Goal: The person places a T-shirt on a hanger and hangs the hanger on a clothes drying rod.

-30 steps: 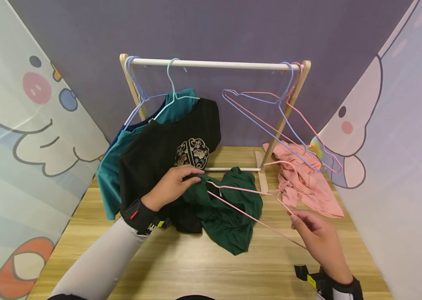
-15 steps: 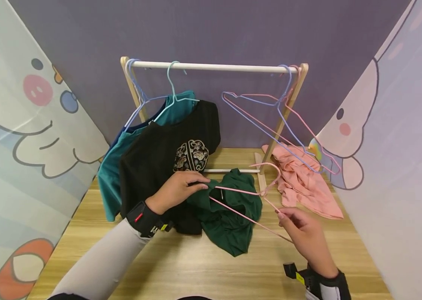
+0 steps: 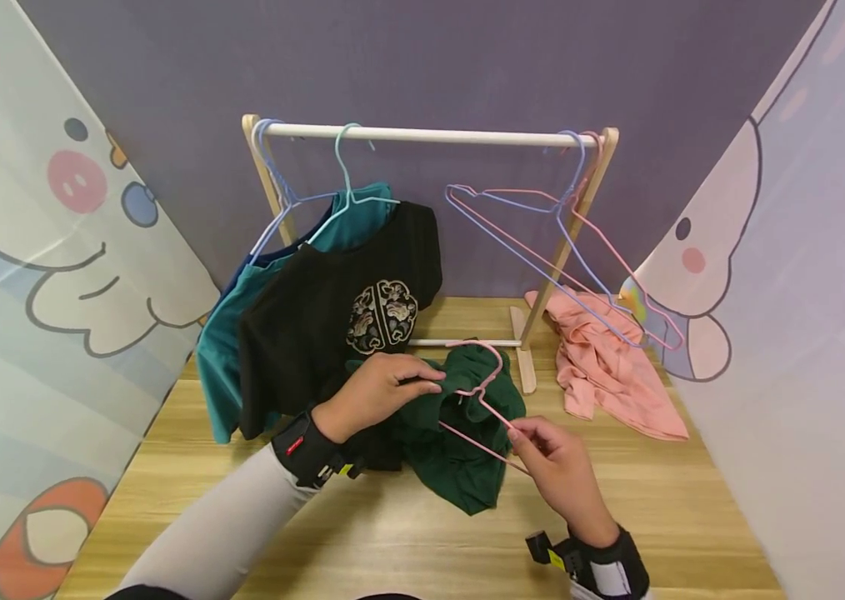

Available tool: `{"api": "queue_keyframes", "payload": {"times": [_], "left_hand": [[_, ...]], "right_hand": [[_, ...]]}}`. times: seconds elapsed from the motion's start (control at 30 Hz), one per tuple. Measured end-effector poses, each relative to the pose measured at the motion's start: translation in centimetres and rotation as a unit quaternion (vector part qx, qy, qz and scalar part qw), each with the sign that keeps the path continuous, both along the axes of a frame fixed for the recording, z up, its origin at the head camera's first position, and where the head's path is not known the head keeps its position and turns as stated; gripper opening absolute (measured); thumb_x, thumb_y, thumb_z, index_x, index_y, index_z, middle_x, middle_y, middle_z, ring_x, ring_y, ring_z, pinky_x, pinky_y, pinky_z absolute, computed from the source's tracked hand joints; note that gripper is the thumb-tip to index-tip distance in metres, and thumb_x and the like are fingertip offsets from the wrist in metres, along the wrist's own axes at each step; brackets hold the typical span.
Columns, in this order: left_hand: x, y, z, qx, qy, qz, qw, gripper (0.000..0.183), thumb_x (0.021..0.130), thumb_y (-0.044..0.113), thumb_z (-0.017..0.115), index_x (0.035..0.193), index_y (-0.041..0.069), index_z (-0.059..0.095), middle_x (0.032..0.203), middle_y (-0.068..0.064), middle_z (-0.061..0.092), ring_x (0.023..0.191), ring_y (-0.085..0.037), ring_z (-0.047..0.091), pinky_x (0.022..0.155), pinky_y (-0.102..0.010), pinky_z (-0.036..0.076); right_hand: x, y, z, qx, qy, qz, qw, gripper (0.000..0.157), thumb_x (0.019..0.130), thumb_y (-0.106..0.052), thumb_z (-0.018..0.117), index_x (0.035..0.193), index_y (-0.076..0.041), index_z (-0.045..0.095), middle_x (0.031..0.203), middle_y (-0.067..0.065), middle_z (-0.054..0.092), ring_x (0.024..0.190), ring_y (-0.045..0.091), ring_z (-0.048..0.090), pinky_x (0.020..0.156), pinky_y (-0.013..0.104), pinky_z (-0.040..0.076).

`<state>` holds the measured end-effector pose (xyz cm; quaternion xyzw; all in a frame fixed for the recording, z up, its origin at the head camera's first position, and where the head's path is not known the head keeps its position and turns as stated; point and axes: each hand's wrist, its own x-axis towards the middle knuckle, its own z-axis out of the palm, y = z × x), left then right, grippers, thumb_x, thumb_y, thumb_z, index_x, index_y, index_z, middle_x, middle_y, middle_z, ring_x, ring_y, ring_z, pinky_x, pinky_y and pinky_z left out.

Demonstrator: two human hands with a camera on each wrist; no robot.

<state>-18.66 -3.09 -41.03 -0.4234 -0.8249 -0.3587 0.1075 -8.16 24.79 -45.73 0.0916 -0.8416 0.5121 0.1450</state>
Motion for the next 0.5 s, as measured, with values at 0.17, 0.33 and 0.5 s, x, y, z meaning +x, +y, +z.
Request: {"api": "queue_keyframes", "payload": {"times": [0.17, 0.33, 0.5], "left_hand": [[0.2, 0.8, -0.2, -0.029, -0.019, -0.012, 0.9993, 0.020, 0.095, 0.023, 0.076, 0.112, 0.015, 0.081, 0.106, 0.003, 0.080, 0.098, -0.010, 0.075, 0.087, -0.022, 0.058], [0.1, 1.1, -0.8, -0.079, -0.037, -0.014, 0.9961, 0.024, 0.098, 0.027, 0.071, 0.118, 0.016, 0.078, 0.111, 0.003, 0.079, 0.105, -0.011, 0.073, 0.093, -0.026, 0.057], [0.1, 1.1, -1.3, -0.106, -0.018, -0.013, 0.9942, 0.025, 0.100, 0.030, 0.069, 0.121, 0.019, 0.077, 0.110, 0.006, 0.077, 0.105, -0.010, 0.071, 0.093, -0.025, 0.056]], "right_hand": [[-0.3, -1.3, -0.8, -0.032, -0.011, 0.001, 0.999, 0.010, 0.098, 0.000, 0.068, 0.100, -0.005, 0.077, 0.082, -0.014, 0.070, 0.070, 0.004, 0.066, 0.059, 0.021, 0.053], [-0.5, -1.8, -1.5, -0.042, -0.007, 0.002, 0.999, 0.010, 0.097, 0.001, 0.068, 0.098, -0.004, 0.077, 0.083, -0.015, 0.070, 0.073, 0.003, 0.069, 0.065, 0.018, 0.056], [-0.7, -1.8, -2.0, -0.019, -0.005, -0.009, 1.000, 0.008, 0.096, 0.000, 0.070, 0.098, -0.003, 0.077, 0.079, -0.007, 0.069, 0.064, 0.000, 0.060, 0.053, 0.021, 0.048]]}}
